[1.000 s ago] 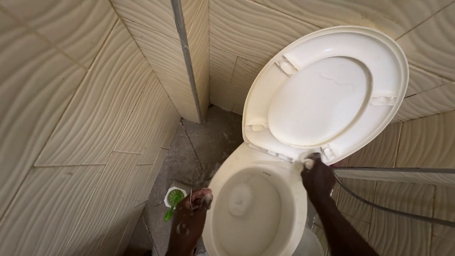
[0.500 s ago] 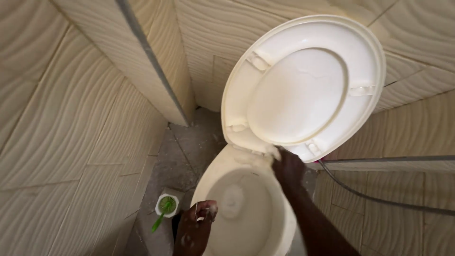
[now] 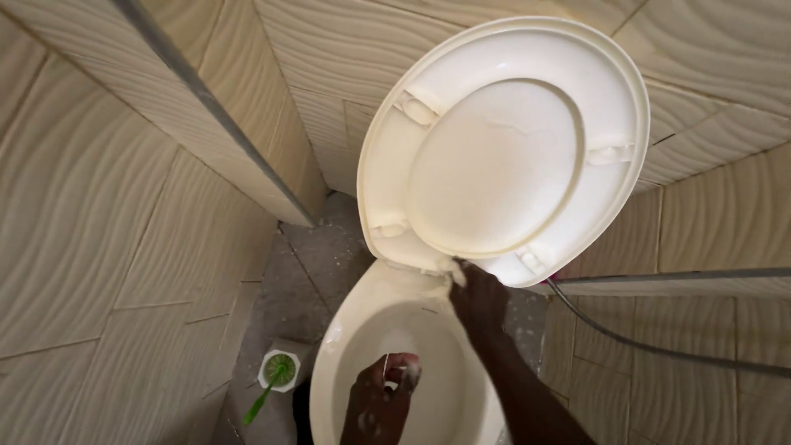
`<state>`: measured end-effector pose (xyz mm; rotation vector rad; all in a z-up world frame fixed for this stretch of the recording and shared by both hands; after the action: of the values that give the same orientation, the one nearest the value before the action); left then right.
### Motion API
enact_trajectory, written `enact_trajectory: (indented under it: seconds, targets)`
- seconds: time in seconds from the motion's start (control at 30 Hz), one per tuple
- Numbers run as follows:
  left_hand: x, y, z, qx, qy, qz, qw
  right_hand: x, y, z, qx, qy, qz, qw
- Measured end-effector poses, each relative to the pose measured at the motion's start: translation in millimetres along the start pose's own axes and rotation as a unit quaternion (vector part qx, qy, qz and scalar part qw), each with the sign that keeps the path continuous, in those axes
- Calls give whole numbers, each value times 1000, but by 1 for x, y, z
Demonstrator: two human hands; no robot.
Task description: Cleaning a toilet seat, lid, and hinges using a cloth and a small tool.
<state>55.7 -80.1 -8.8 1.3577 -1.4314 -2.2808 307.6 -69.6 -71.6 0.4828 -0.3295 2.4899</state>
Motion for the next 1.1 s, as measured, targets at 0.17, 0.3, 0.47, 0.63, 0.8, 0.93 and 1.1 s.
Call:
enact_trajectory:
  seconds: [0.17, 0.3, 0.47, 0.63, 0.8, 0.93, 1.1]
  targets:
    - [40, -20, 22, -35, 17, -41, 998, -52, 7, 37, 58, 23, -38, 997]
    - [65, -31, 25, -62, 24, -19, 998, -17, 5, 33, 1, 33, -40, 999]
    - [49, -22, -4, -29, 5, 22, 999, 17, 1, -4, -12, -37, 19, 999]
    - [95, -38, -13, 3, 4, 16, 1000, 0, 1, 29, 4, -55, 52, 997]
    - [132, -56, 16, -40, -35, -55, 997, -69, 9, 56, 18, 58, 44, 997]
    - [147, -63, 10, -26, -28, -13, 999, -48, -5, 98, -5, -35, -84, 996]
    - [215, -96, -16, 6, -12, -75, 997, -55, -10, 98, -108, -31, -91, 990]
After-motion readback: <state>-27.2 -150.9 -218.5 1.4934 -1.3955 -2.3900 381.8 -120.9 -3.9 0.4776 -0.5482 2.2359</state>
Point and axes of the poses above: each hand's wrist, its own y-axis away from the middle knuckle, its own z-axis out of the back of the hand, x = y × z, the point moved 4 cm from there along -y, towards the middle knuckle, and after that the axes turned 1 degree about x, right-handed, at the moved point
